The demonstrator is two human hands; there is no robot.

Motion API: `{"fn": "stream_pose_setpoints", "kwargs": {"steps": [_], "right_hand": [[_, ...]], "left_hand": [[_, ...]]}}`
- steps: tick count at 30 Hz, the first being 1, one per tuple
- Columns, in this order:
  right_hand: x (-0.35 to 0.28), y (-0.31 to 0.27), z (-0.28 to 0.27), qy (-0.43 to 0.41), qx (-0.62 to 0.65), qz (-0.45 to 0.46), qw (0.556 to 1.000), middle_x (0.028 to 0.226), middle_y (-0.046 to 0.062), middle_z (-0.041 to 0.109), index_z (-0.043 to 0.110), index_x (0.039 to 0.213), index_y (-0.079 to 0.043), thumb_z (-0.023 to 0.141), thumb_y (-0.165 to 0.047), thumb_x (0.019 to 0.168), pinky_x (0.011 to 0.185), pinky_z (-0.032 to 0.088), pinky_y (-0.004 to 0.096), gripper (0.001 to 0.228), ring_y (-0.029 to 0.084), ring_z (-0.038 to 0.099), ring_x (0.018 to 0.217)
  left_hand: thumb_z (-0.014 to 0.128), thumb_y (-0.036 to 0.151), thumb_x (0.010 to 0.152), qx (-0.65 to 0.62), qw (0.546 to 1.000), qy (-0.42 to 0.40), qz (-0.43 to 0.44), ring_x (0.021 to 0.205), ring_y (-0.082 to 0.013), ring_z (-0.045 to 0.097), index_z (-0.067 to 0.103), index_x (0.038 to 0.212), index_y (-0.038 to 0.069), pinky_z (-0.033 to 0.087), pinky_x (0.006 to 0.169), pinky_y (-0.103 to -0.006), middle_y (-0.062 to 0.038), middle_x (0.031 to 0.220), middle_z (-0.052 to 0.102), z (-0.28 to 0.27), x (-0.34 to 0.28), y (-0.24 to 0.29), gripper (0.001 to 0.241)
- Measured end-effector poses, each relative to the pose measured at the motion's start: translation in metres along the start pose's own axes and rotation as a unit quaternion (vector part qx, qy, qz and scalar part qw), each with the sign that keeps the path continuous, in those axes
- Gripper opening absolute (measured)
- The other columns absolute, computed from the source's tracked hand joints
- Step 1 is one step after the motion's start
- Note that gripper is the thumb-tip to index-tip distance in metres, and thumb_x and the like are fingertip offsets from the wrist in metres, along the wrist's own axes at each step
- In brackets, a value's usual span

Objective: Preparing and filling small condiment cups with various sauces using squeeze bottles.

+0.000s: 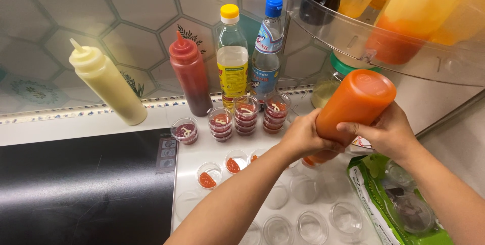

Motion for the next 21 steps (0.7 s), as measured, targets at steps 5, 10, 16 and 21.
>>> {"fn": "stream_pose_setpoints", "kwargs": {"steps": [5, 10, 16, 21], "right_hand": [[0.002, 0.0, -0.001, 0.013, -0.021, 0.0, 1.0, 0.12, 0.007, 0.072, 0.06, 0.129, -0.005, 0.086, -0.01, 0.071, 0.094, 0.058, 0.038, 0.064, 0.019, 0.07, 0.109], [0.001, -0.002, 0.002, 0.013, -0.029, -0.002, 0.999, 0.12, 0.007, 0.072, 0.06, 0.128, -0.005, 0.087, -0.01, 0.071, 0.095, 0.057, 0.037, 0.064, 0.018, 0.069, 0.111], [0.002, -0.013, 0.003, -0.001, -0.02, -0.009, 1.0, 0.124, 0.006, 0.07, 0.057, 0.133, -0.006, 0.086, -0.012, 0.071, 0.097, 0.056, 0.036, 0.069, 0.018, 0.067, 0.114], [-0.004, -0.036, -0.009, 0.007, -0.087, -0.041, 0.995, 0.12, 0.007, 0.071, 0.058, 0.131, -0.005, 0.088, -0.016, 0.07, 0.095, 0.056, 0.037, 0.069, 0.02, 0.068, 0.11]], "left_hand": [[0.092, 0.043, 0.054, 0.037, 0.999, -0.016, -0.023, 0.1, -0.0339, 0.075, 0.067, 0.124, 0.014, 0.058, 0.087, -0.0428, -0.013, 0.107, 0.079, -0.008, 0.01, 0.0, 0.08], [0.093, 0.044, 0.052, 0.035, 0.999, -0.021, -0.015, 0.099, -0.0336, 0.075, 0.066, 0.122, 0.014, 0.058, 0.087, -0.0426, -0.013, 0.107, 0.078, -0.011, 0.003, 0.003, 0.08], [0.094, 0.042, 0.051, 0.036, 0.999, -0.027, -0.029, 0.103, -0.0326, 0.074, 0.065, 0.125, 0.015, 0.057, 0.088, -0.042, -0.013, 0.11, 0.078, -0.011, 0.0, 0.011, 0.084], [0.093, 0.034, 0.058, -0.042, 0.997, -0.063, -0.017, 0.107, -0.0287, 0.076, 0.055, 0.13, 0.007, 0.06, 0.089, -0.0388, -0.015, 0.115, 0.077, -0.007, 0.008, 0.027, 0.086]]}}
Point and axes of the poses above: each hand's wrist, its own x-axis towards the middle knuckle, its own z-axis out of the palm, y = z × x, the point moved 8 cm from there along x, towards the middle knuckle
